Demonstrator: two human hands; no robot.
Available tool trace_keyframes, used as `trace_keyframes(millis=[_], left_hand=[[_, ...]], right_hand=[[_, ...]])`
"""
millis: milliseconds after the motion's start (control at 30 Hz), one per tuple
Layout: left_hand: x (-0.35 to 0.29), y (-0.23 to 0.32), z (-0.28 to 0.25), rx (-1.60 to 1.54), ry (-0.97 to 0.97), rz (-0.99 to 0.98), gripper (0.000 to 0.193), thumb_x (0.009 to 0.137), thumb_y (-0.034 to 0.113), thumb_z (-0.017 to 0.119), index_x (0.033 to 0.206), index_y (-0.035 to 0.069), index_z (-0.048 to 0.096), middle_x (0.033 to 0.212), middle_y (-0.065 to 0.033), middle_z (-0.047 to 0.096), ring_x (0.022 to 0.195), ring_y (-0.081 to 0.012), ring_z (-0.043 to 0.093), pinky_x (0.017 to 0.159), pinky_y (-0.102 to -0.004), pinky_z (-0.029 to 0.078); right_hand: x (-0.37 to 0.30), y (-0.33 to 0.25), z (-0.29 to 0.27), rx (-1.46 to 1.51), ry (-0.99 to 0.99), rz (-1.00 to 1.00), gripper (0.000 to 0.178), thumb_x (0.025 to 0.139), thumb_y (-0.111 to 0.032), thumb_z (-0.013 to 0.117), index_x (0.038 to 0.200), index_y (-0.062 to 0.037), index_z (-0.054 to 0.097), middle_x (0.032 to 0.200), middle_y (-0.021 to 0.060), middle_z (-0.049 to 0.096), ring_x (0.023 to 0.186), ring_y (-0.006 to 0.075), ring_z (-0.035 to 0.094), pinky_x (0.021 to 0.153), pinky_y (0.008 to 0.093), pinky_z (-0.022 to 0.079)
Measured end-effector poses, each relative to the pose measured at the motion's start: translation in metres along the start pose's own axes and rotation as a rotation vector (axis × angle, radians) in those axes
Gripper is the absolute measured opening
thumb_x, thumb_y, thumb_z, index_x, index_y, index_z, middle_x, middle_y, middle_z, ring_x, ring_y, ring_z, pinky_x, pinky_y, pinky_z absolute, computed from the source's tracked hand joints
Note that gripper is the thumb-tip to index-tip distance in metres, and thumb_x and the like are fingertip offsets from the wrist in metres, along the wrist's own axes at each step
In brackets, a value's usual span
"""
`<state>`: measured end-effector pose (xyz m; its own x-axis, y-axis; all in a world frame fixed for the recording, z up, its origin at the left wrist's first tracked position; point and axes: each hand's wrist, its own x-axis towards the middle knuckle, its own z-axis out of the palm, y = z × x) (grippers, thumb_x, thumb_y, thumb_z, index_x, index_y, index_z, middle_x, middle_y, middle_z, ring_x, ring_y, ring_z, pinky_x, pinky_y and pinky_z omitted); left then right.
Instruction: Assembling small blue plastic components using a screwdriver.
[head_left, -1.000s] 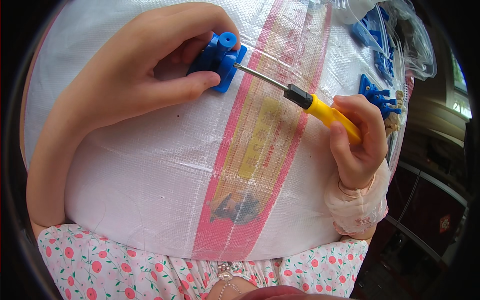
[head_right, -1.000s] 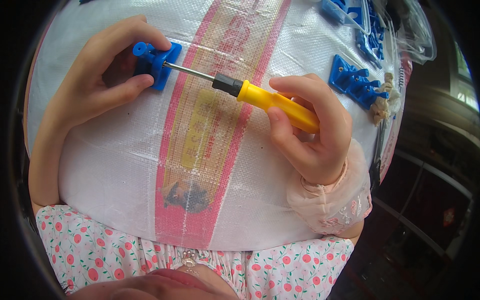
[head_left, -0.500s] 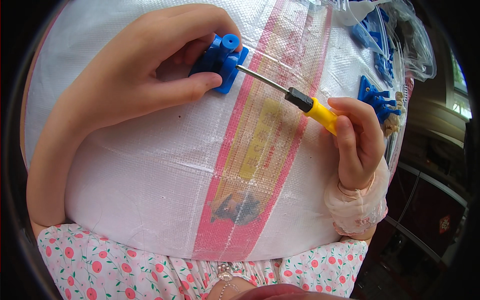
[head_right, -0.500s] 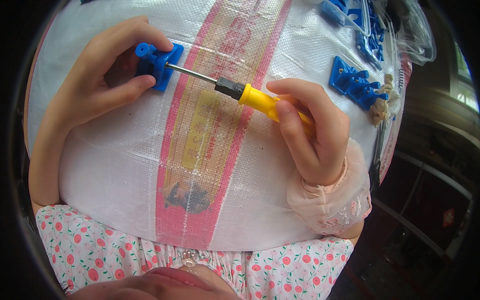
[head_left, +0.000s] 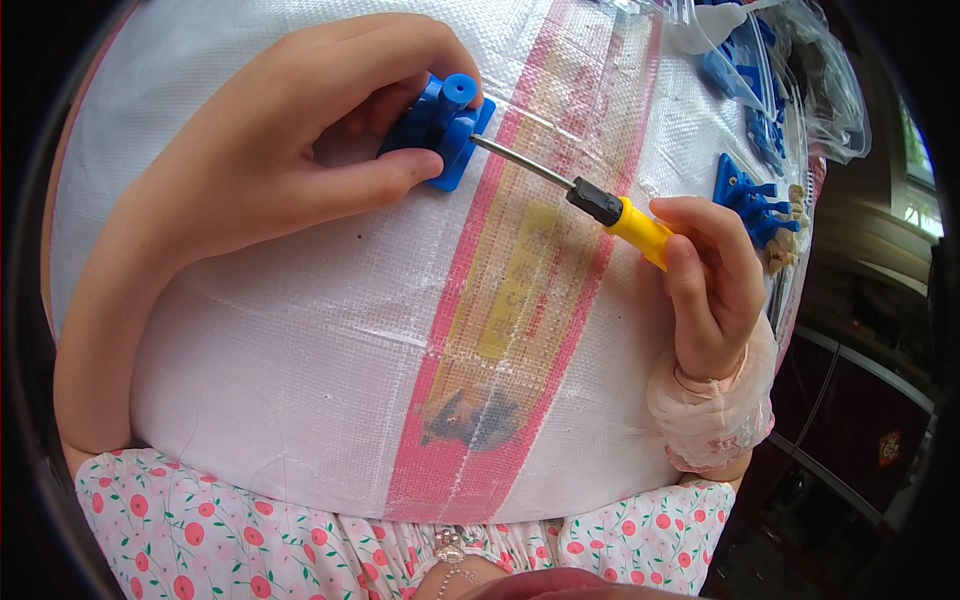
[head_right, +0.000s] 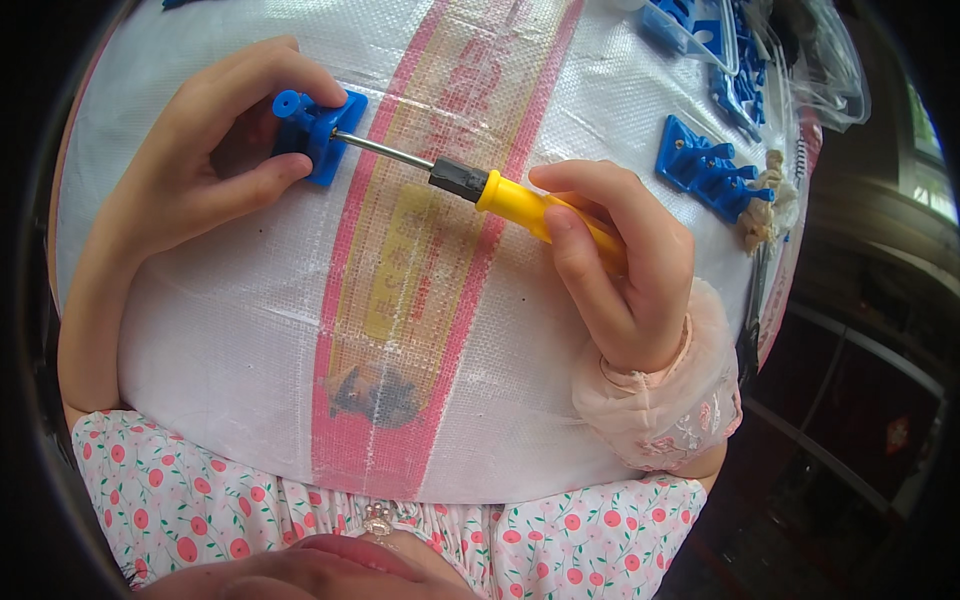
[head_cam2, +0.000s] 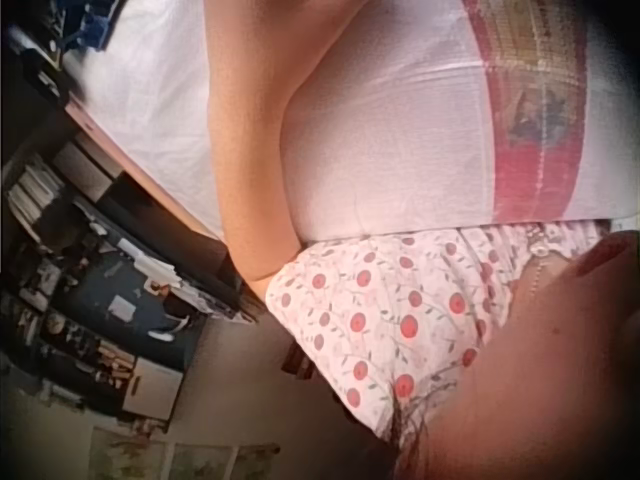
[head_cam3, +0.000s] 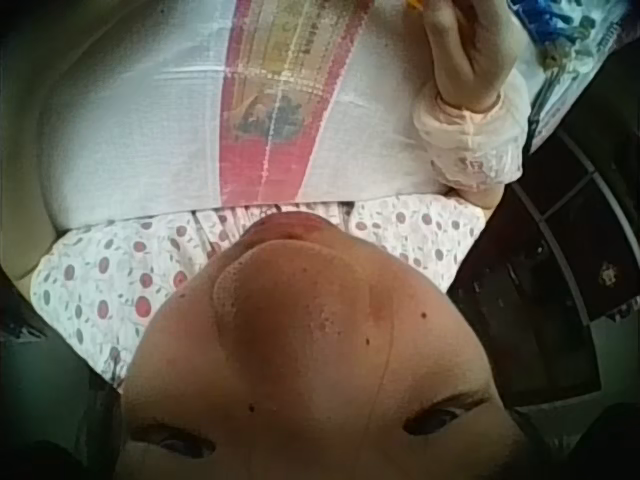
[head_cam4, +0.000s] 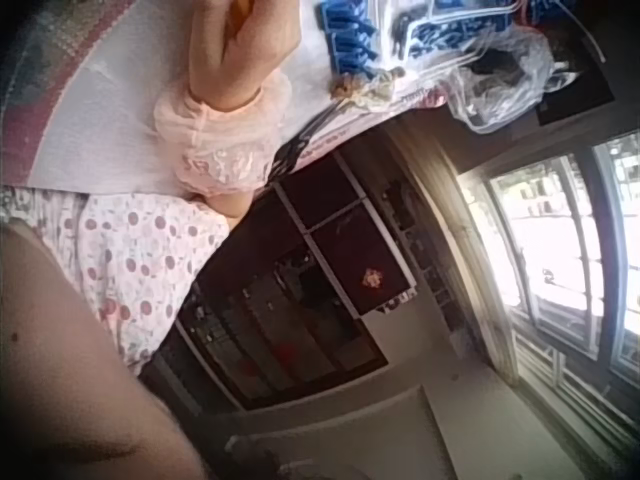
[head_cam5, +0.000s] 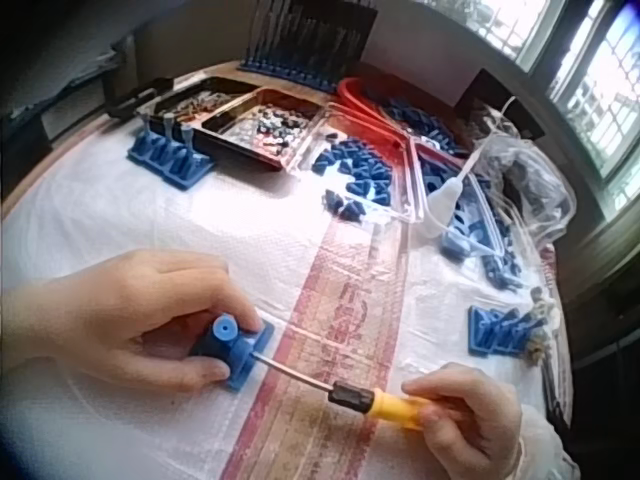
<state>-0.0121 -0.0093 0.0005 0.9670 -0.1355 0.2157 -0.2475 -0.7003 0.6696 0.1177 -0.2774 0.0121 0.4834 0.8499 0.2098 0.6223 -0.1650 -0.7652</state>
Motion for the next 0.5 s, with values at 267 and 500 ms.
trace_keyframes(millis=[267, 500], left_hand=[[-0.0006, -0.0027, -0.0002, 0.005, -0.009, -0.017, 0.034, 0.072, 0.001, 0.066, 0.105, 0.005, 0.057, 0.091, -0.0018, 0.053, 0.069, -0.01, 0.044, 0.059, -0.0221, 0.036], [0.0003, -0.0027, 0.0015, -0.016, 0.025, -0.002, 0.033, 0.072, 0.002, 0.065, 0.104, 0.005, 0.057, 0.09, -0.0018, 0.053, 0.069, -0.0107, 0.044, 0.06, -0.0221, 0.036]], right_hand=[[0.0005, 0.0045, 0.0016, -0.031, -0.008, -0.049, 0.027, 0.08, 0.001, 0.064, 0.106, 0.0012, 0.057, 0.082, 0.0086, 0.059, 0.065, 0.0107, 0.056, 0.058, 0.0187, 0.041], [0.0001, 0.0061, 0.0032, -0.021, 0.047, -0.062, 0.026, 0.081, 0.0, 0.065, 0.106, 0.0005, 0.057, 0.084, 0.0088, 0.061, 0.068, 0.0116, 0.059, 0.06, 0.0188, 0.043]])
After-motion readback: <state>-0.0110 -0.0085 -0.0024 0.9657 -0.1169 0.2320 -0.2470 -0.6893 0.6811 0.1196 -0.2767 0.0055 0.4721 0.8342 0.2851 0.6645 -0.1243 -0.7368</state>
